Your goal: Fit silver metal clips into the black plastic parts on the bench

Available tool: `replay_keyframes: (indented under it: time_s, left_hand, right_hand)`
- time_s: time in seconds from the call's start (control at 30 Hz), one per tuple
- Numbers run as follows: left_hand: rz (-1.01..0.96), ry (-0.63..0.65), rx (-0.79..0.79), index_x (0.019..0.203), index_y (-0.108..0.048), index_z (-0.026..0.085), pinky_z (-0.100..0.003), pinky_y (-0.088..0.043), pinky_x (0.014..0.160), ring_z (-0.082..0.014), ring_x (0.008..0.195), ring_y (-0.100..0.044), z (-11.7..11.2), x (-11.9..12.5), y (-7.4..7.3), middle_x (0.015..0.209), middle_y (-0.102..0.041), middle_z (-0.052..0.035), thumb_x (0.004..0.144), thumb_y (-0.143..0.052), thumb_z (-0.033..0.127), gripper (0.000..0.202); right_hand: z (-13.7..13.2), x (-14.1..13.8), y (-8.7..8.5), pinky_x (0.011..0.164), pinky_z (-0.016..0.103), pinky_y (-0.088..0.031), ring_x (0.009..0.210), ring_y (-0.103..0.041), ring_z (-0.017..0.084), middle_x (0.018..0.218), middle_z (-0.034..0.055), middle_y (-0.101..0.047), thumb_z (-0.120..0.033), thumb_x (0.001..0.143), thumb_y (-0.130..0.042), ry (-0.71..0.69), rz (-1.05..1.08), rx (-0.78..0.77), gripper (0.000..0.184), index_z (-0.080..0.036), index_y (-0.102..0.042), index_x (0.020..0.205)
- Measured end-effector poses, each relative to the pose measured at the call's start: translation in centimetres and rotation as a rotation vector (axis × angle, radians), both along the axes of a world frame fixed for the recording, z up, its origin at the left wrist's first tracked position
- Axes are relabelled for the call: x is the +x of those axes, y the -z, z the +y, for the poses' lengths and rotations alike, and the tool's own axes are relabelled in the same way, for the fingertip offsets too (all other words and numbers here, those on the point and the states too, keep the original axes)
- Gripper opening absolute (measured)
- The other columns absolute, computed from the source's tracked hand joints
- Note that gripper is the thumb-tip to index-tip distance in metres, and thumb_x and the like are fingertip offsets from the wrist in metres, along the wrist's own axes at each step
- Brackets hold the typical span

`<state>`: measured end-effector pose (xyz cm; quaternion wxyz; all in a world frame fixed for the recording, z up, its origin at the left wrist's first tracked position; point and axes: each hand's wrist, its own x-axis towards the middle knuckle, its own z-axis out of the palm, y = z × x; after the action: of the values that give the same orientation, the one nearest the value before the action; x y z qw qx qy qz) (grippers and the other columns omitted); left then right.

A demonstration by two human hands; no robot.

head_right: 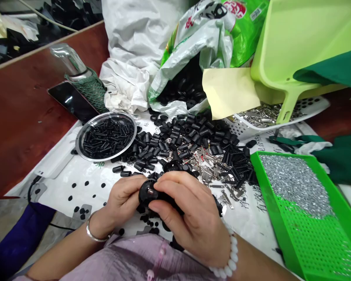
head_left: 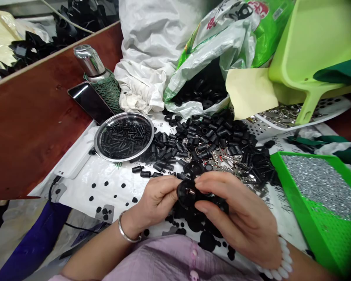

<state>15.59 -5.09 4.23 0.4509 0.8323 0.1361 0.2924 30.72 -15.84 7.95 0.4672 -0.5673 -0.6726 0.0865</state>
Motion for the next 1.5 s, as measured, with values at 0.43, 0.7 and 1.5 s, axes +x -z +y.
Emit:
replay_keyframes:
  time_s: [0.43,0.7,1.5]
  left_hand:
    - [0.188,0.09,0.357,0.085,-0.06,0.011,-0.026,-0.045,0.059,-0.0149,0.064,-0.055,-0.8,0.0,-0.1,0.071,-0.061,-0.0065,0.083,-0.037,0.009,0.023]
    - [0.158,-0.3,0.325,0.106,-0.057,0.016,-0.03,-0.049,0.081,-0.0164,0.091,-0.059,1.9,-4.4,0.3,0.096,-0.065,-0.0078,0.087,-0.051,0.016,0.02]
    - [0.007,-0.339,0.077,0.111,-0.047,0.02,-0.029,-0.053,0.083,-0.0153,0.095,-0.062,-0.1,-4.2,2.6,0.105,-0.063,-0.0057,0.081,-0.057,0.009,0.033]
  right_hand:
    - [-1.0,1.3,1.4,0.083,0.025,-0.053,0.095,-0.063,0.015,0.106,0.0045,-0.065,-0.022,0.085,-0.051,-0.116,-0.29,-0.146,0.016,-0.021,-0.059,0.098]
    - [-1.4,2.9,2.4,0.082,0.022,-0.052,0.095,-0.062,0.014,0.108,0.0013,-0.063,-0.022,0.082,-0.058,0.028,-0.018,-0.19,0.013,-0.025,-0.06,0.094]
    - [1.0,-0.9,1.4,0.081,0.018,-0.052,0.094,-0.062,0.011,0.098,-0.0011,-0.066,-0.019,0.081,-0.06,-0.025,0.372,-0.315,0.007,-0.025,-0.062,0.084]
